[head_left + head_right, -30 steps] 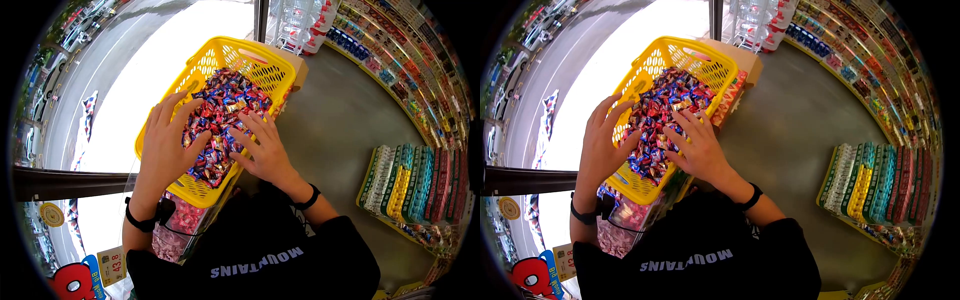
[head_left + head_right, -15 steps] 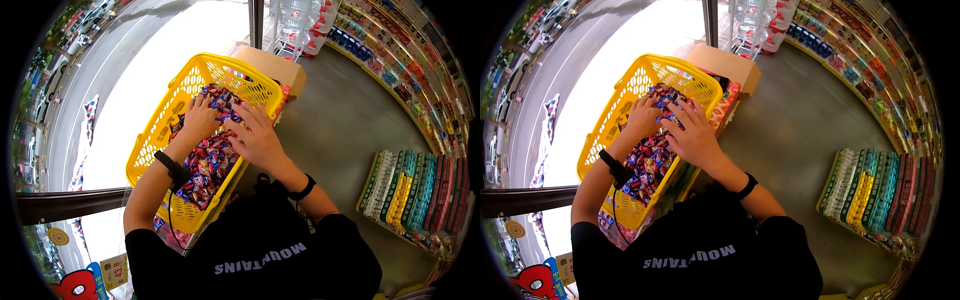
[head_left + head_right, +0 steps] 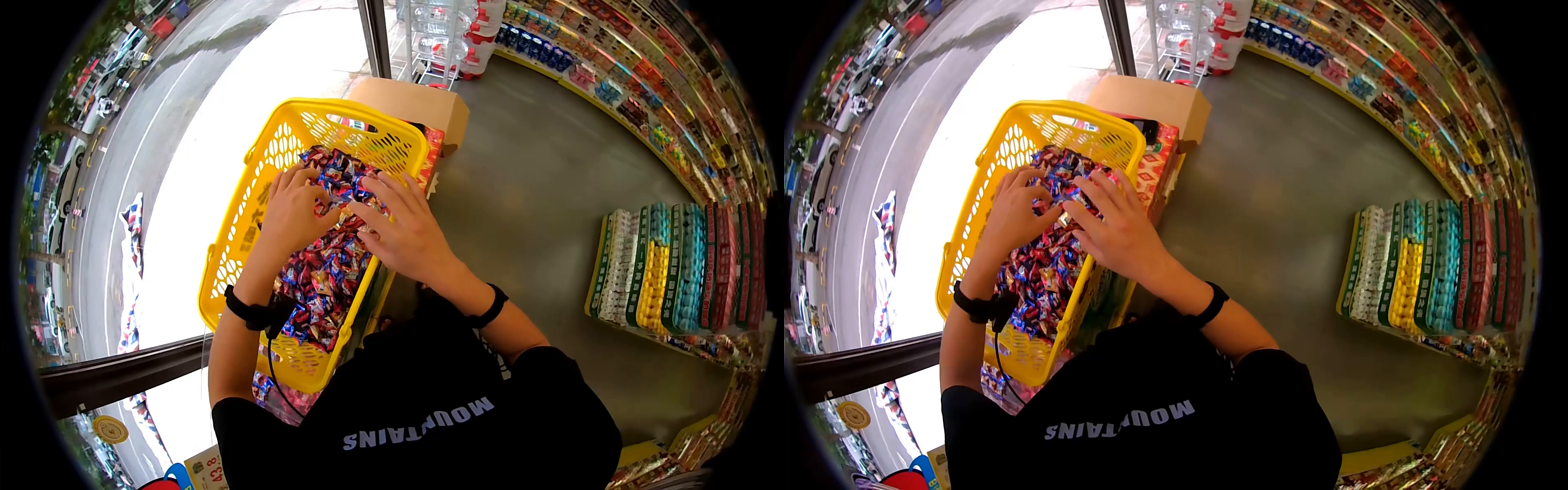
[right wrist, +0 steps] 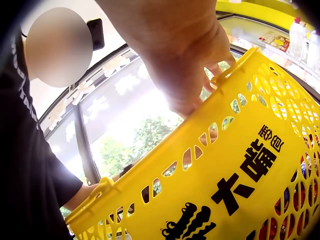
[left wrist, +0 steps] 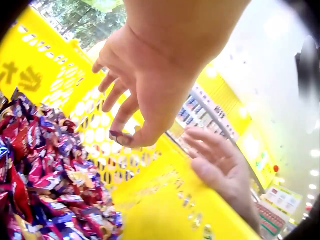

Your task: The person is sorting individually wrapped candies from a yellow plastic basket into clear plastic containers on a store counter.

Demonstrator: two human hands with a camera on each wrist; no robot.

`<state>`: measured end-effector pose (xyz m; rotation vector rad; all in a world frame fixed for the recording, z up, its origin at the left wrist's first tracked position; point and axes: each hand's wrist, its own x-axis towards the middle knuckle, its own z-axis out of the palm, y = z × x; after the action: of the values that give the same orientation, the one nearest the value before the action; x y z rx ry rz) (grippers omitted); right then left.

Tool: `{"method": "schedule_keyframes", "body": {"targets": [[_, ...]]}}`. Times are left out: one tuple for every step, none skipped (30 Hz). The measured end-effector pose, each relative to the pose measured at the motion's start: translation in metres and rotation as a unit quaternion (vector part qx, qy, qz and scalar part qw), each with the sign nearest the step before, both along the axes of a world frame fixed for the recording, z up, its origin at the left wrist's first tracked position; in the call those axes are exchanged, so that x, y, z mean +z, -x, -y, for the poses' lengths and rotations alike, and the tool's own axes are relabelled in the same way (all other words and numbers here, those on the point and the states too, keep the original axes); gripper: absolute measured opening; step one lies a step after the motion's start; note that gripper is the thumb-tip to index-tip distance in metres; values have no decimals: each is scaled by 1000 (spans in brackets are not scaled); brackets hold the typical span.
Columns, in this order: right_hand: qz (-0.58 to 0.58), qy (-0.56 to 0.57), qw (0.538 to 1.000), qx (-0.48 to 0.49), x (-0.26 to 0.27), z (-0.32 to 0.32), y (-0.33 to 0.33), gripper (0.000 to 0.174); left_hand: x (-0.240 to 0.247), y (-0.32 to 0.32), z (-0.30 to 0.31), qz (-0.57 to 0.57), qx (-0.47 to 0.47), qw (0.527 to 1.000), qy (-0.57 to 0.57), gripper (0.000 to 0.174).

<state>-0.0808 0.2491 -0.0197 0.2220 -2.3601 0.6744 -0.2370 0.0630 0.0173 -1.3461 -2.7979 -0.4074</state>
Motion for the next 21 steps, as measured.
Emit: {"method": "schedule_keyframes", "body": {"targets": [[0, 4, 1000, -3, 2, 1, -4, 44, 12, -9, 2, 29, -25, 999, -14, 25], [0, 8, 1000, -5, 4, 2, -7, 43, 21, -17, 5, 57, -50, 997, -29, 26], [-10, 6, 1000, -1, 4, 3, -10, 43, 29, -28, 6, 75, -62, 995, -37, 25], [-21, 4, 1000, 2, 5, 3, -14, 42, 36, -39, 8, 92, -74, 992, -45, 24], [-31, 2, 999, 6, 5, 4, -18, 41, 41, -50, 10, 110, -87, 989, -53, 23], [-38, -9, 999, 14, 6, 5, -24, 41, 45, -59, 13, 104, -88, 989, -53, 23], [-45, -22, 999, 21, 8, 6, -31, 40, 48, -67, 16, 97, -91, 990, -53, 22], [-51, -35, 998, 29, 9, 7, -37, 39, 51, -74, 19, 92, -93, 990, -54, 21], [-51, -29, 998, 34, 12, 9, -44, 38, 53, -80, 21, 96, -103, 989, -54, 21], [-52, -23, 998, 39, 15, 12, -51, 36, 55, -87, 24, 95, -108, 988, -61, 20], [-53, -17, 997, 44, 16, 16, -58, 35, 56, -96, 26, 94, -112, 987, -68, 20], [-54, -21, 997, 45, 16, 19, -65, 34, 58, -104, 28, 93, -117, 986, -76, 20], [-56, -25, 997, 46, 17, 21, -71, 34, 60, -110, 30, 91, -127, 986, -63, 19], [-57, -30, 997, 47, 18, 23, -79, 33, 59, -117, 33, 84, -133, 985, -69, 19], [-55, -31, 997, 40, 18, 27, -86, 32, 58, -124, 36, 76, -138, 985, -75, 19], [-52, -33, 998, 33, 19, 31, -95, 31, 57, -131, 40, 68, -144, 984, -82, 18], [-49, -34, 998, 26, 20, 36, -104, 30, 54, -136, 43, 62, -150, 983, -81, 19], [-45, -38, 998, 19, 20, 40, -112, 30, 53, -142, 47, 52, -157, 982, -89, 19], [-40, -41, 998, 12, 21, 45, -121, 29, 51, -148, 52, 43, -164, 981, -96, 20], [-35, -43, 998, 5, 20, 51, -129, 29, 50, -154, 56, 35, -172, 979, -102, 20], [-35, -46, 998, -4, 19, 56, -137, 28, 48, -160, 60, 36, -178, 978, -103, 20]]}}
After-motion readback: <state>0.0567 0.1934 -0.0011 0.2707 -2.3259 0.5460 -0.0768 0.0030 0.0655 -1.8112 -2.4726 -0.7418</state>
